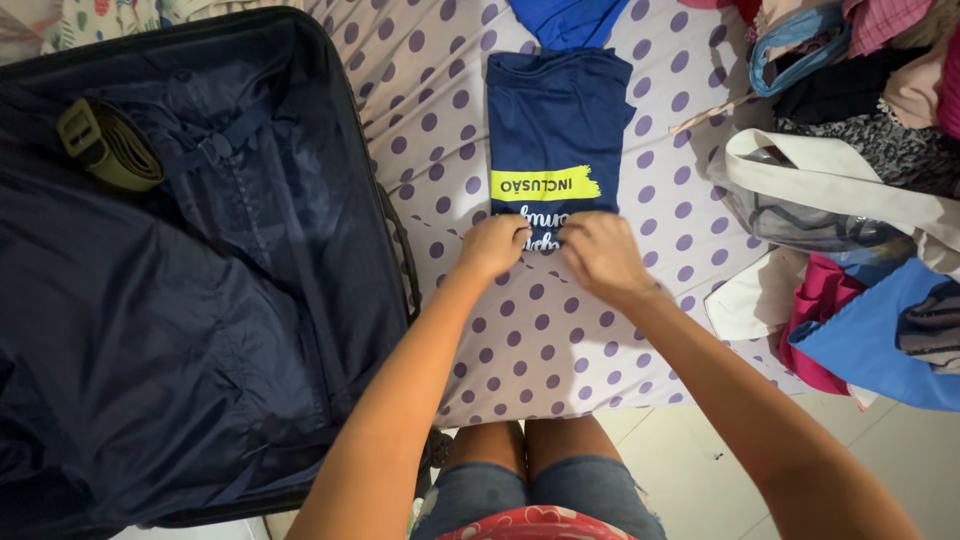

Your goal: The person opens a black suitcase on a bed, then folds several garments including a blue shirt, a black shirt, a white shirt, and a striped shirt. Each folded item is placed into the suitcase one by one.

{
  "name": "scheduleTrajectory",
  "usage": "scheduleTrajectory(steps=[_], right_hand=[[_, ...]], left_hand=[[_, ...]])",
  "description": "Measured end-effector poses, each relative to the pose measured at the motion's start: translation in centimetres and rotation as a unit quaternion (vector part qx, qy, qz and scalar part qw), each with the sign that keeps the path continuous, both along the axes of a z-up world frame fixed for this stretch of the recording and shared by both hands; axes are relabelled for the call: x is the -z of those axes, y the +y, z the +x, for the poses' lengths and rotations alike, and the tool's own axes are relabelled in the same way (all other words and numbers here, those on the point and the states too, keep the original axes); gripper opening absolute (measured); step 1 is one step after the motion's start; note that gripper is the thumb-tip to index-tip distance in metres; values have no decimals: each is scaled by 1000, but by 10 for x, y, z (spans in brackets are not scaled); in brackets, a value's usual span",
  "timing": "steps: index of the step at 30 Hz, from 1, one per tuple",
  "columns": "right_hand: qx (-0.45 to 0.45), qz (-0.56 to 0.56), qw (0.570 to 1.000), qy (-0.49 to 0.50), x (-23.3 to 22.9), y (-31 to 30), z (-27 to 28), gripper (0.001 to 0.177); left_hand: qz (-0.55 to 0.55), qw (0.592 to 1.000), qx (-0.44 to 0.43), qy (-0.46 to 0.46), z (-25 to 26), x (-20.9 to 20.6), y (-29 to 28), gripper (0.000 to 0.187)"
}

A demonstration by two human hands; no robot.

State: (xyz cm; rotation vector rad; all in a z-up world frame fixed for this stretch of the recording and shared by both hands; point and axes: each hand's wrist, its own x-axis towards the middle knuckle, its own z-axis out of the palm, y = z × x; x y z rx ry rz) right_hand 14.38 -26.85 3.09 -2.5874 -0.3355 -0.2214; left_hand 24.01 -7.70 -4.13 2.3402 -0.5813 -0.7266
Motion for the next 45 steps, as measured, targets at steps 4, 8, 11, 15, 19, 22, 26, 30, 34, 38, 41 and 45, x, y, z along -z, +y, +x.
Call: scheduleTrajectory(steps=[4, 8, 11, 15, 19, 22, 26, 30, 34, 38, 41, 45], right_hand=[[-49, -39, 998, -31, -7, 9, 8, 32], [-4, -2, 999, 34, 1, 0, 24, 25], [-11, 12, 997, 75, 5, -10, 32, 22], [-5, 23, 997, 69, 3, -12, 38, 29], [-4, -16, 1000, -16, 5, -10, 30, 43], [1, -49, 999, -22, 13, -19, 40, 44], [4, 4, 998, 59, 26, -42, 67, 38], [4, 86, 984, 158, 23, -58, 93, 34], [37, 64, 989, 129, 6, -56, 101, 32], [5, -4, 1000, -23, -6, -44, 98, 45], [6, -41, 999, 7, -5, -46, 102, 49], [4, 51, 997, 65, 0, -62, 129, 41]], left_hand=[[-3, 997, 9, 71, 23, -11, -8, 19], [-87, 974, 8, -210, 10, -34, -10, 24], [-144, 940, 120, -284, -3, -41, -5, 36], [-123, 944, 94, -293, 8, -32, -6, 22], [-125, 976, 71, -162, 36, -21, -17, 19], [-89, 994, 47, -51, 56, -27, -24, 24], [-112, 959, 90, -245, 59, -44, -22, 27], [-216, 912, 93, -337, 59, -45, -17, 42], [-163, 947, 101, -259, 81, -25, -23, 38], [-178, 960, 87, -198, 110, -13, -30, 39], [-155, 985, 58, -50, 127, -20, -38, 44], [-127, 955, 100, -248, 122, -41, -38, 43]])
